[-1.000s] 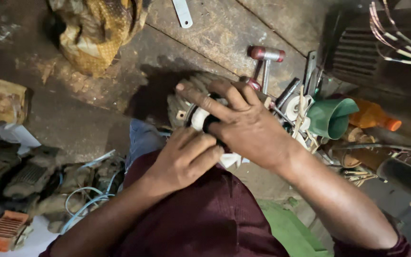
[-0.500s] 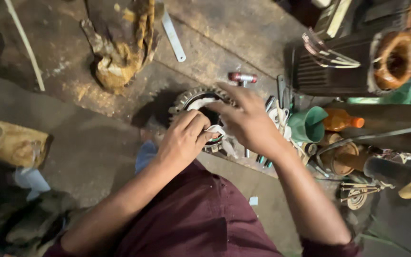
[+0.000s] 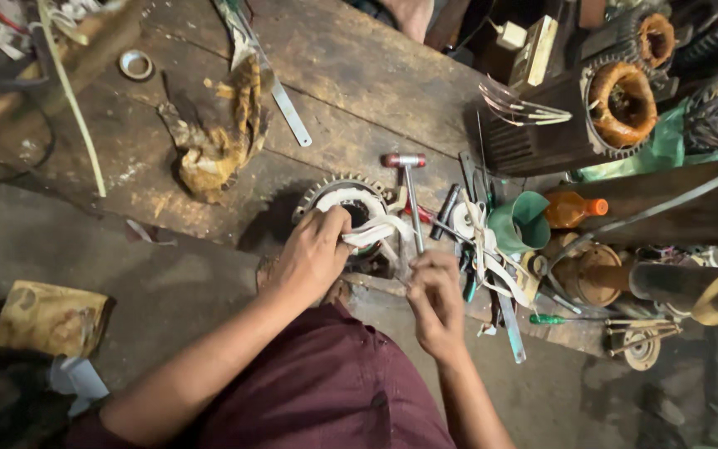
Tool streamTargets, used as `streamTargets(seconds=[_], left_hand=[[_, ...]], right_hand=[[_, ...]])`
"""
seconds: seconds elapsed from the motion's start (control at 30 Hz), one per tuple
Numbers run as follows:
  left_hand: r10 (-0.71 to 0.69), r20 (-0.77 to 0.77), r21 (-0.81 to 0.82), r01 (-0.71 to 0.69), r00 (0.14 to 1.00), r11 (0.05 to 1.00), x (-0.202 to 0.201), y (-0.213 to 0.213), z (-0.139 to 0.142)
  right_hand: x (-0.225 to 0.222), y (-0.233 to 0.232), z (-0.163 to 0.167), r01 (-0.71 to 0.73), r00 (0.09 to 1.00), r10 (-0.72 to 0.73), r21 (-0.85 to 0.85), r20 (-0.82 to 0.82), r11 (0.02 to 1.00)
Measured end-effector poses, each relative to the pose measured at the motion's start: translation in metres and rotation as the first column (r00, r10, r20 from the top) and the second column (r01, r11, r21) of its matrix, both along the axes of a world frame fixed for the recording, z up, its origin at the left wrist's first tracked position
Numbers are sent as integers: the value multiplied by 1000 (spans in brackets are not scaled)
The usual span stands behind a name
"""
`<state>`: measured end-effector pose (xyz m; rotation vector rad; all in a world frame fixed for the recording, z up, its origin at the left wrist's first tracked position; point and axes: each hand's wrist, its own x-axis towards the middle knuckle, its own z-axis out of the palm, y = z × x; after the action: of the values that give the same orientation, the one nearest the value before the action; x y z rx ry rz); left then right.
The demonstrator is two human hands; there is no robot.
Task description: The person wraps white insulating tape around copper windings inside a motor stator, then uses a hammer and metal rod to tap and compact the windings. The person also uses pliers to adjust the tape and wires.
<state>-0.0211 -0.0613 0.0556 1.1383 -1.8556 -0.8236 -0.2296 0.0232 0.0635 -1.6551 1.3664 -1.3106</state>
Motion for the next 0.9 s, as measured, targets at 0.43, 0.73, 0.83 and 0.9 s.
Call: streamTargets(seconds=[0.43,0.73,0.83,0.9], left_hand=[[-17,45,-145,23,999,989,1,1,4],[-73,426,-366,246,902,898,3,8,-1],[-34,468,-365,228,883,903,1,14,-4],[14,415,-313,128,910,941,-1,17,-5]], right_hand=[[-7,70,32,328,785,-163,177,-598,928],[18,58,42,94,993,-4,756,-119,648],[24,29,42,-134,982,148,121,-120,984],[28,9,30,-244,969,236,-129,-77,961]])
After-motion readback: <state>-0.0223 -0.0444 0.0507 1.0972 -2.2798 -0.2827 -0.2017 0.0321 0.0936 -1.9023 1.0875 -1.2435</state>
